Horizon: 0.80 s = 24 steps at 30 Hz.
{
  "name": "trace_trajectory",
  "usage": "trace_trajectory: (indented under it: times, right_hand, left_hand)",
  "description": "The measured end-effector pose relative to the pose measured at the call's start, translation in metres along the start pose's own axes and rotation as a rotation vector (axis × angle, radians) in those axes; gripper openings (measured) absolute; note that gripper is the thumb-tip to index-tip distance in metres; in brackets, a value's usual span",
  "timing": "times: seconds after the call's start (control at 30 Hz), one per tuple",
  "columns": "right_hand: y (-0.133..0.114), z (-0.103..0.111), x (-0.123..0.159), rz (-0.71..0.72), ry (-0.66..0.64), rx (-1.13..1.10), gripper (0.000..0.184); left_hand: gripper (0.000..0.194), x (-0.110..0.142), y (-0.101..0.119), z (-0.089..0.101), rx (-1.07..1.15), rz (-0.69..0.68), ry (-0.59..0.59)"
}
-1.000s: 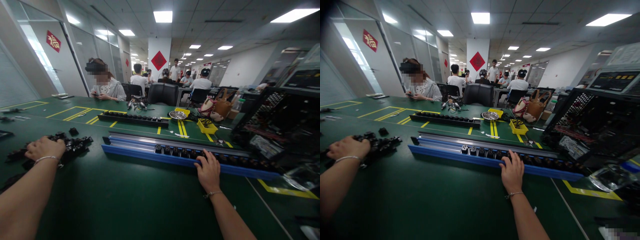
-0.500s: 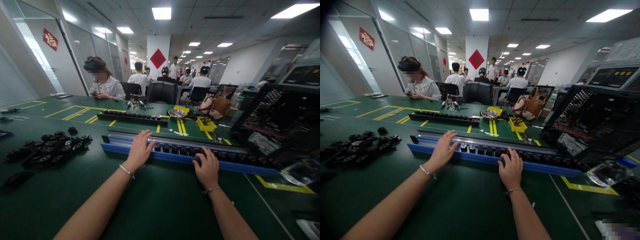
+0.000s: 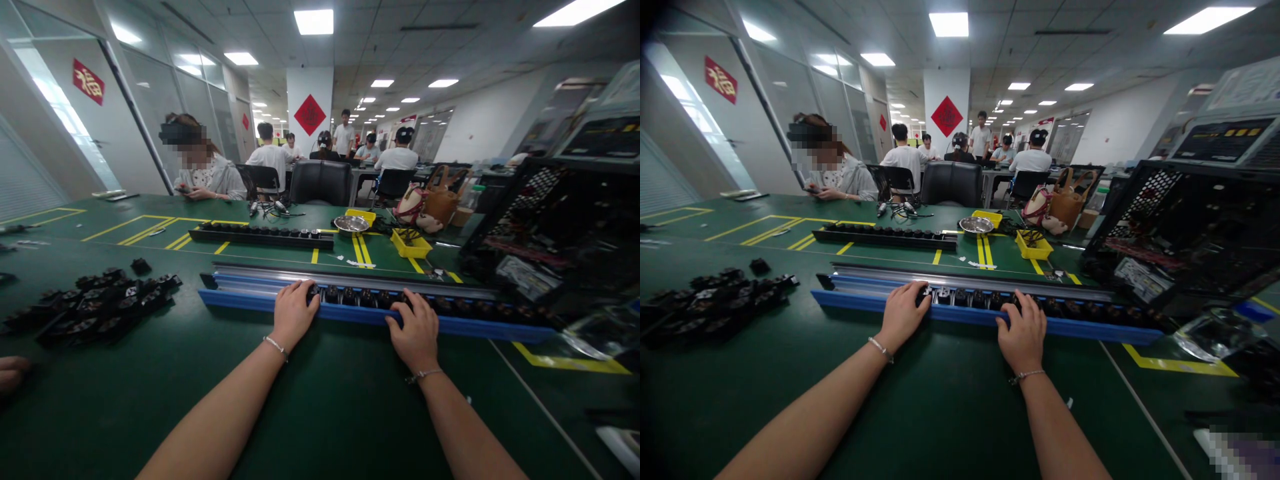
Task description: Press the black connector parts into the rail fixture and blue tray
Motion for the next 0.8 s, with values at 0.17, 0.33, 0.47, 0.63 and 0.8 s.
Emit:
trace_trajectory:
  times: [0.17, 0.33, 0.47, 0.63, 0.8]
  right_hand:
    - [0.0, 0.0, 0.0, 0.012, 0.0, 0.006, 0.013]
    - [0.0, 0.001, 0.0, 0.015, -0.004, 0.02, 0.013]
    - [-0.001, 0.001, 0.0, 0.012, -0.01, 0.02, 0.014]
    - [-0.001, 0.001, 0.0, 0.012, 0.0, 0.005, 0.014]
    - [0.0, 0.001, 0.0, 0.012, -0.006, 0.008, 0.014]
  left_hand:
    - [0.03, -0.001, -0.005, 0.003, 0.015, 0.025, 0.015]
    - [0.028, -0.001, -0.012, 0.004, 0.033, 0.033, 0.04]
    - [0.027, 0.0, -0.013, 0.003, 0.028, 0.03, 0.053]
    - [0.027, 0.001, -0.014, 0.003, 0.021, 0.046, 0.055]
    - [0.027, 0.001, -0.016, 0.004, 0.033, 0.055, 0.058]
Point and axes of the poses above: each hand's wrist, its own x-axis away from the middle knuckle, its own z-axis out of the back of the hand, y = z × x, the point moved 5 cm from there along -x, towards the middle knuckle, and after that the axes turned 6 degrees about -x, right-handed, at the moved point
